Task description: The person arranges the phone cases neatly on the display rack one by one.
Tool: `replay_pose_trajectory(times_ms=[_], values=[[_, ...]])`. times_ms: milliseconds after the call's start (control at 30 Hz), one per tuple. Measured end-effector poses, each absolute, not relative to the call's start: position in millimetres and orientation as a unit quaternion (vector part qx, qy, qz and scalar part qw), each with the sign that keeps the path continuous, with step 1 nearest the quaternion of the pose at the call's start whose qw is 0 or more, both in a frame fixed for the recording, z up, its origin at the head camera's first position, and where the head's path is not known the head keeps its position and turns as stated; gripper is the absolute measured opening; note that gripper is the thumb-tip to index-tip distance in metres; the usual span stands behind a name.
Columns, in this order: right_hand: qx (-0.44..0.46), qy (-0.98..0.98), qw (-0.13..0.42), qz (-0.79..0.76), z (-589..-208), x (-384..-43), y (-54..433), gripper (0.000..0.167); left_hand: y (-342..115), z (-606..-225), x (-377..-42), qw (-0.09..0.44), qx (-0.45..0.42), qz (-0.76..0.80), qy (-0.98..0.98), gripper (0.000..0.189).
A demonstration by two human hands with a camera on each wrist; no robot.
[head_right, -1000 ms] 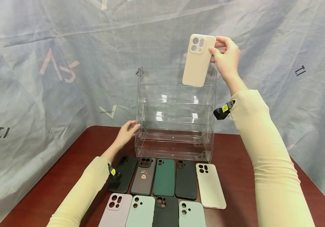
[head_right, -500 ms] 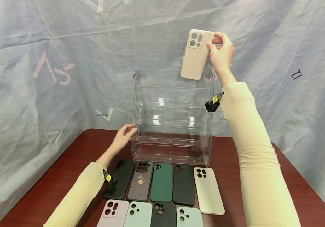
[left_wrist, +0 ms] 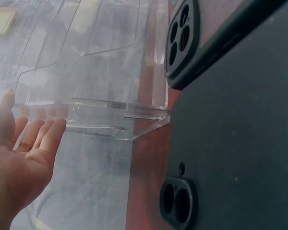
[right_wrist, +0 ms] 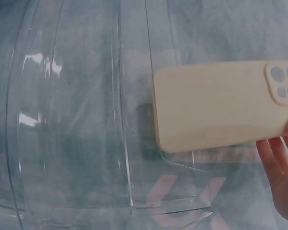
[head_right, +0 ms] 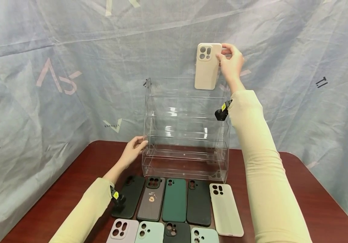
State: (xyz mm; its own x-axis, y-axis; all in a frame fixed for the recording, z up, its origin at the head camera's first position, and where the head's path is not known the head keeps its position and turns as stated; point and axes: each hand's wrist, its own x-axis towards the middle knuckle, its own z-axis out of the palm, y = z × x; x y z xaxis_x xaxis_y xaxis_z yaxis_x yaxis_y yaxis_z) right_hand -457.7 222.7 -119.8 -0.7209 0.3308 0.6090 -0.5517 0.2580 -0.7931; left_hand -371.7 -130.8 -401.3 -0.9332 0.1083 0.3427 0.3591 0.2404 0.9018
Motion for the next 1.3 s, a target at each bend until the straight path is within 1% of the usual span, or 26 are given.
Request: replay_pose_trajectory(times_ms=[100,233,300,467,600,767,1067,1300], values=[[0.086,-0.679,0.343,0.644,-122.2,-460.4,221.5,0.026,-131.9,-403.0,-370.7,0.116,-0.157,-0.595,-0.78,0.058],[0.082,-0.658,0.316,0.679,-123.5,-461.0,223.6,0.018,-128.5,-402.5,-372.8,0.097,-0.147,-0.598,-0.782,0.054],[0.076,-0.67,0.305,0.673,-125.8,-461.4,224.9,0.022,-126.4,-401.9,-374.6,0.089,-0.141,-0.597,-0.785,0.05],[0.054,-0.698,0.284,0.655,-135.6,-462.2,228.4,0.038,-122.8,-399.7,-375.1,0.079,-0.133,-0.596,-0.788,0.048],[0.034,-0.718,0.286,0.633,-141.4,-462.3,230.9,0.039,-121.9,-397.2,-374.4,0.078,-0.135,-0.6,-0.785,0.048],[0.02,-0.748,0.305,0.588,-146.5,-460.1,232.3,0.039,-123.0,-397.7,-376.9,0.084,-0.137,-0.598,-0.785,0.047],[0.038,-0.781,0.327,0.531,-155.7,-455.5,238.3,0.042,-121.5,-401.0,-383.2,0.09,-0.139,-0.593,-0.788,0.045],[0.067,-0.771,0.332,0.54,-159.0,-450.6,243.2,0.043,-119.2,-400.5,-392.6,0.078,-0.138,-0.606,-0.779,0.048]])
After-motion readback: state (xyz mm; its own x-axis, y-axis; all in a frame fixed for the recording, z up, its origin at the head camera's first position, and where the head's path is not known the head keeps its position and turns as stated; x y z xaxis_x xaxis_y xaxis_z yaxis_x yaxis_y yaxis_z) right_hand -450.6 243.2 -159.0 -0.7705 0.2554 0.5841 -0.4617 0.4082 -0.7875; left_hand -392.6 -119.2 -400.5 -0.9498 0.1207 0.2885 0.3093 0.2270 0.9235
